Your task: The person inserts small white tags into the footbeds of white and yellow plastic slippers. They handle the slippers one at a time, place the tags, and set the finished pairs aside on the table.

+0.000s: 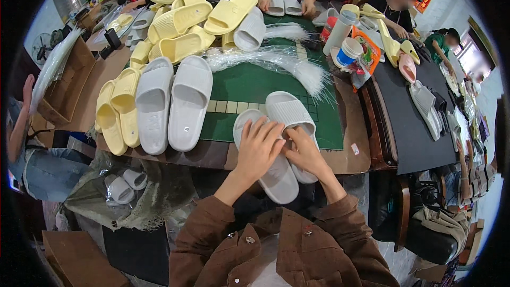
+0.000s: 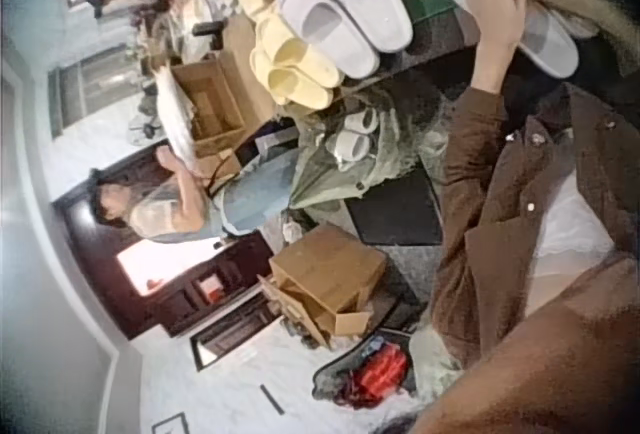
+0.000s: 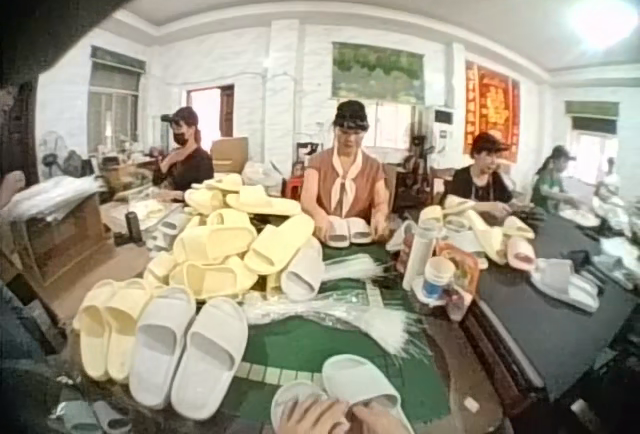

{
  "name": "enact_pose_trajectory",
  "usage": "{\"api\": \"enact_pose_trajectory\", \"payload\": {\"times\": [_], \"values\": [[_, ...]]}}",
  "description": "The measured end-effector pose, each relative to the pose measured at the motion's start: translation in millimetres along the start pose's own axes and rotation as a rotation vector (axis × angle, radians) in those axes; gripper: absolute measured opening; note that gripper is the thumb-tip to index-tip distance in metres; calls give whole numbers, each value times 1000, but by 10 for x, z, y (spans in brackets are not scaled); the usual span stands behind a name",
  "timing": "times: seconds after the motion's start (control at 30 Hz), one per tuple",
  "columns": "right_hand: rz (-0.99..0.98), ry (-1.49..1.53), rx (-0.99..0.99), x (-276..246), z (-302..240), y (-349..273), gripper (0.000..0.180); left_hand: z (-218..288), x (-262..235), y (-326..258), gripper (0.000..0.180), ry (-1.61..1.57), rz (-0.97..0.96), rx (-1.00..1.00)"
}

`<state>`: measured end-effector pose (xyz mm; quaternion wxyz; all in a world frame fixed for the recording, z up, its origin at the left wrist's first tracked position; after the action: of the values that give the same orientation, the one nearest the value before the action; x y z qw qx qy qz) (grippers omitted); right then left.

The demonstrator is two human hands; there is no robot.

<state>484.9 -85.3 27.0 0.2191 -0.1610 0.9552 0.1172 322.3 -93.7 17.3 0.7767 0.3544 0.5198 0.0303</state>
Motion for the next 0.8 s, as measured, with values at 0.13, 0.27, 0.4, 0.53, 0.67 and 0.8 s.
{"api": "enact_pose_trajectory", "payload": {"times": [0.13, 0.27, 0.4, 0.53, 0.67, 0.8], "values": [[46, 27, 53, 6, -80, -53, 37, -75, 37, 137, 38, -48, 47, 50], [-37, 60, 128, -64, -76, -112, 36, -210, 90, 221, 35, -45, 37, 161], [34, -61, 12, -21, -89, -322, 43, -310, 154, 349, 34, -98, 91, 212], [28, -23, 33, -98, -96, -317, 39, -318, 160, 468, 31, -91, 66, 232], [289, -50, -113, -264, -177, -304, 23, -309, 129, 450, 35, -70, -30, 201], [530, -186, -16, -426, -282, -169, 27, -269, 129, 416, 40, -33, -13, 188]]}}
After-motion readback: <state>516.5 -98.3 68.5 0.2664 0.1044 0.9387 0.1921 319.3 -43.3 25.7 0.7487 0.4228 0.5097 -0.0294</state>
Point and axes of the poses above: each hand's wrist, its own y-axis towards the middle knuckle, its own x-axis out of the palm, z = x × y, the point moved 2 cm from there along y, towards the middle knuckle, and after that the axes turned 15 degrees about y, right-handed, at the moved point
